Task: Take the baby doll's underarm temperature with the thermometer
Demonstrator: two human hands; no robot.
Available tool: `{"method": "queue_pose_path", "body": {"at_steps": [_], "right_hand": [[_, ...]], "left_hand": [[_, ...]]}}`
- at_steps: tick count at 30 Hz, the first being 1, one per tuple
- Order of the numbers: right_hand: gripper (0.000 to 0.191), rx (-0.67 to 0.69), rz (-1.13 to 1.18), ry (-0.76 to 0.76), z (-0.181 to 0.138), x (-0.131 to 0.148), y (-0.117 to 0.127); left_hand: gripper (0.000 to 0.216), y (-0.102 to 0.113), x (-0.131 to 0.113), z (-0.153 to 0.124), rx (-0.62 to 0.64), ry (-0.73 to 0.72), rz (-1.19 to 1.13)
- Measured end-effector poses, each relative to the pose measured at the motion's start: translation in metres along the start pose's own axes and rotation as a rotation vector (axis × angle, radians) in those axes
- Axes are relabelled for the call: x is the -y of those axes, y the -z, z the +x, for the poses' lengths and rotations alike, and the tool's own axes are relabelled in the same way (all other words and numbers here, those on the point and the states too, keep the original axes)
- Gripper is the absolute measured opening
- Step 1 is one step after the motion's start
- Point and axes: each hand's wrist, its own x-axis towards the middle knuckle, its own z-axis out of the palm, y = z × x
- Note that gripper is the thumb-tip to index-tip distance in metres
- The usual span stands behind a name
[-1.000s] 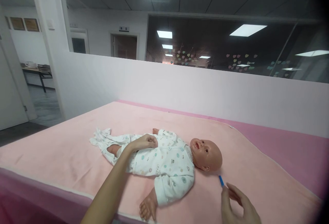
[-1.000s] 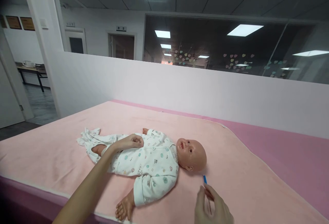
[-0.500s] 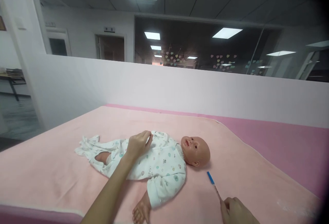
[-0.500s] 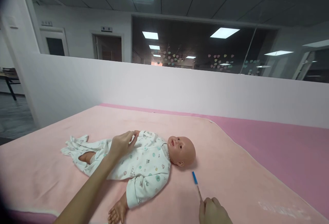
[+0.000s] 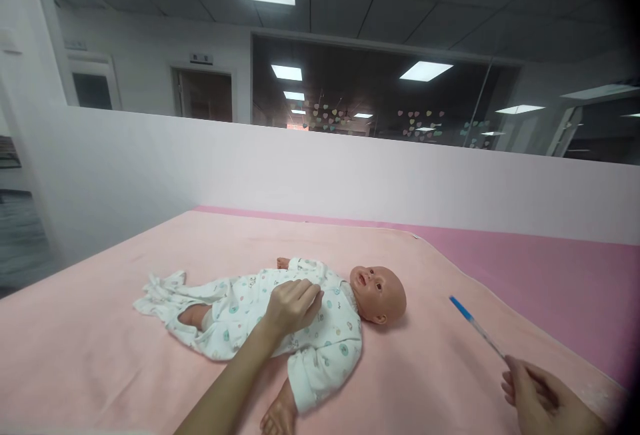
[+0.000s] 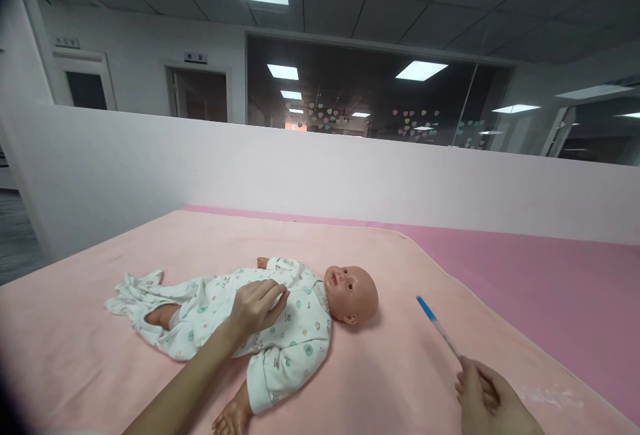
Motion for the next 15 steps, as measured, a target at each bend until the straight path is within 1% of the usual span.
{"method": "queue_pose_path", "body": {"at_steps": [1, 2, 3, 4, 7, 9, 10, 13, 15], "right_hand": [[0.027, 0.048, 0.137, -0.044, -0.002, 0.018, 0.000], [0.030, 0.131, 0.252, -0.037, -0.005, 0.039, -0.001], [0.034, 0.152, 0.370, -0.004, -0.010, 0.060, -0.004], [0.036, 0.224, 0.483, 0.049, -0.015, 0.080, -0.008], [0.036, 0.508, 0.668, 0.188, -0.033, 0.130, -0.023], [0.034, 0.665, 0.727, 0.235, -0.044, 0.150, -0.031], [0.034, 0.722, 0.750, 0.241, -0.049, 0.158, -0.034], [0.035, 0.823, 0.791, 0.235, -0.056, 0.170, -0.039], [0.034, 0.859, 0.796, 0.237, -0.056, 0.174, -0.041]], "left_hand": [[0.026, 0.001, -0.001, 0.000, -0.010, 0.028, -0.011], [0.025, 0.003, -0.002, 0.001, -0.020, 0.063, -0.028], [0.025, 0.005, -0.003, 0.001, -0.032, 0.099, -0.054], [0.025, 0.007, -0.004, 0.001, -0.048, 0.133, -0.088], [0.027, 0.012, -0.007, 0.001, -0.134, 0.187, -0.182], [0.032, 0.013, -0.007, 0.000, -0.203, 0.164, -0.201], [0.035, 0.014, -0.007, -0.001, -0.249, 0.142, -0.206], [0.041, 0.015, -0.007, 0.000, -0.403, 0.085, -0.252], [0.042, 0.016, -0.009, 0.001, -0.483, 0.109, -0.303]]}}
